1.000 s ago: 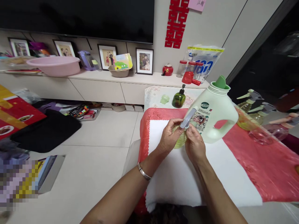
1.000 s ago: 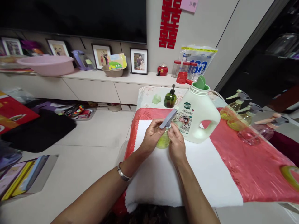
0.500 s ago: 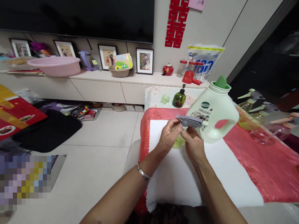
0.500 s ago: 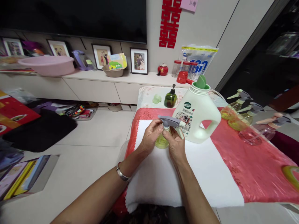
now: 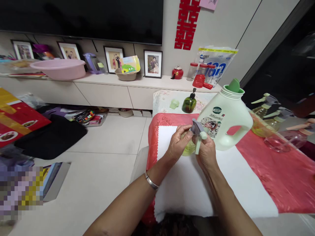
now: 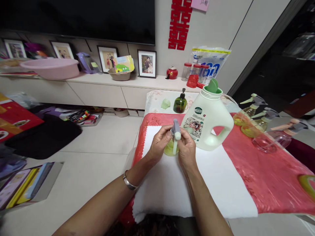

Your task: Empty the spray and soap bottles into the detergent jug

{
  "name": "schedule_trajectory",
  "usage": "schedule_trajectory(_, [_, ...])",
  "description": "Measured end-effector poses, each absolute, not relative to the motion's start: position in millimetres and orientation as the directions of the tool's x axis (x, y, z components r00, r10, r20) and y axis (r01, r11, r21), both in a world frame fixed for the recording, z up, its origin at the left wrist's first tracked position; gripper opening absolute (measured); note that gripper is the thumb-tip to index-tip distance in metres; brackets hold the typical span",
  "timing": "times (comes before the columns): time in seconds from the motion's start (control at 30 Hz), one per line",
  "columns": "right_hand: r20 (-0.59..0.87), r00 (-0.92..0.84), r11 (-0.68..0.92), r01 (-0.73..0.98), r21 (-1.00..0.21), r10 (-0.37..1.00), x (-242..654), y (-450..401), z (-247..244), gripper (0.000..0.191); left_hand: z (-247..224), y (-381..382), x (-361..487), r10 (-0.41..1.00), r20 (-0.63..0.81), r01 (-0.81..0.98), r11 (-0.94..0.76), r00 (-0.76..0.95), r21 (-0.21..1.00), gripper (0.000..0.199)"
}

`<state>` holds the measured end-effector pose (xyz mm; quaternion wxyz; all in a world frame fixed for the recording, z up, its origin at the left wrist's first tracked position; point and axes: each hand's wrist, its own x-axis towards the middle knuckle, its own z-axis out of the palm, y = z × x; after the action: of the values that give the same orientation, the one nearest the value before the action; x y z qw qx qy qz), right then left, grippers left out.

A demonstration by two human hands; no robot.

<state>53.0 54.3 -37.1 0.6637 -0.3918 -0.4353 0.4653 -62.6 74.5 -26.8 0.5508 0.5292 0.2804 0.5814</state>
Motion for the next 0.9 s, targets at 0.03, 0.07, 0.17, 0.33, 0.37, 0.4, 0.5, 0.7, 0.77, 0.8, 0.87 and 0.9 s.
schedule_trajectory(0.03, [0.211, 0.187, 0.257, -0.279, -0.925, 0.96, 53.3, 54.8, -37.5, 0.059, -27.0, 74.8, -63.2, 0.934, 0.311, -0.351, -0.236, 0.176, 0.906, 0.041])
schedule_trajectory(0.07, [0.209, 0.185, 0.255, -0.278, -0.926, 0.96, 53.8, 55.2, -37.7, 0.06, -27.0, 75.0, -63.5, 0.932, 0.314, -0.359, -0.234, 0.184, 0.904, 0.042])
schedule_trajectory(0.17, [0.215, 0.158, 0.251, -0.268, -0.93, 0.964, 56.9, 55.0, -37.6, 0.06, -25.7, 75.3, -62.9, 0.929, 0.315, -0.379, -0.225, 0.195, 0.898, 0.04])
schedule_trajectory(0.33, [0.233, 0.096, 0.251, -0.265, -0.931, 0.968, 61.7, 52.9, -32.8, 0.065, -22.8, 74.4, -60.2, 0.918, 0.349, -0.375, -0.262, 0.188, 0.889, 0.041])
schedule_trajectory(0.37, [0.232, 0.098, 0.25, -0.266, -0.931, 0.968, 61.7, 53.0, -31.6, 0.066, -22.3, 74.0, -59.8, 0.918, 0.353, -0.38, -0.267, 0.179, 0.886, 0.041])
schedule_trajectory(0.4, [0.229, 0.105, 0.249, -0.267, -0.931, 0.968, 61.2, 53.3, -30.7, 0.065, -21.8, 73.7, -59.4, 0.918, 0.356, -0.392, -0.267, 0.174, 0.881, 0.04])
schedule_trajectory(0.5, [0.216, 0.155, 0.251, -0.264, -0.931, 0.964, 57.6, 54.9, -29.0, 0.06, -21.0, 73.3, -57.9, 0.925, 0.346, -0.433, -0.25, 0.159, 0.866, 0.036])
schedule_trajectory(0.7, [0.229, 0.212, 0.282, -0.27, -0.921, 0.95, 49.6, 55.6, -27.7, 0.06, -22.2, 75.1, -54.7, 0.931, 0.315, -0.48, -0.195, 0.183, 0.855, 0.04])
schedule_trajectory(0.77, [0.235, 0.197, 0.282, -0.268, -0.921, 0.952, 49.9, 54.7, -27.0, 0.06, -21.8, 75.4, -54.6, 0.923, 0.318, -0.489, -0.179, 0.217, 0.854, 0.043])
schedule_trajectory(0.8, [0.235, 0.185, 0.279, -0.268, -0.922, 0.954, 50.8, 54.3, -26.8, 0.059, -21.3, 75.4, -54.5, 0.917, 0.327, -0.495, -0.18, 0.228, 0.85, 0.044])
schedule_trajectory(0.87, [0.226, 0.161, 0.263, -0.27, -0.926, 0.961, 53.3, 53.7, -27.0, 0.057, -20.7, 75.5, -53.3, 0.909, 0.353, -0.516, -0.197, 0.222, 0.834, 0.044])
schedule_trajectory(0.9, [0.219, 0.151, 0.253, -0.274, -0.928, 0.964, 54.7, 53.6, -27.3, 0.056, -20.9, 75.7, -52.2, 0.91, 0.363, -0.526, -0.212, 0.202, 0.823, 0.045])
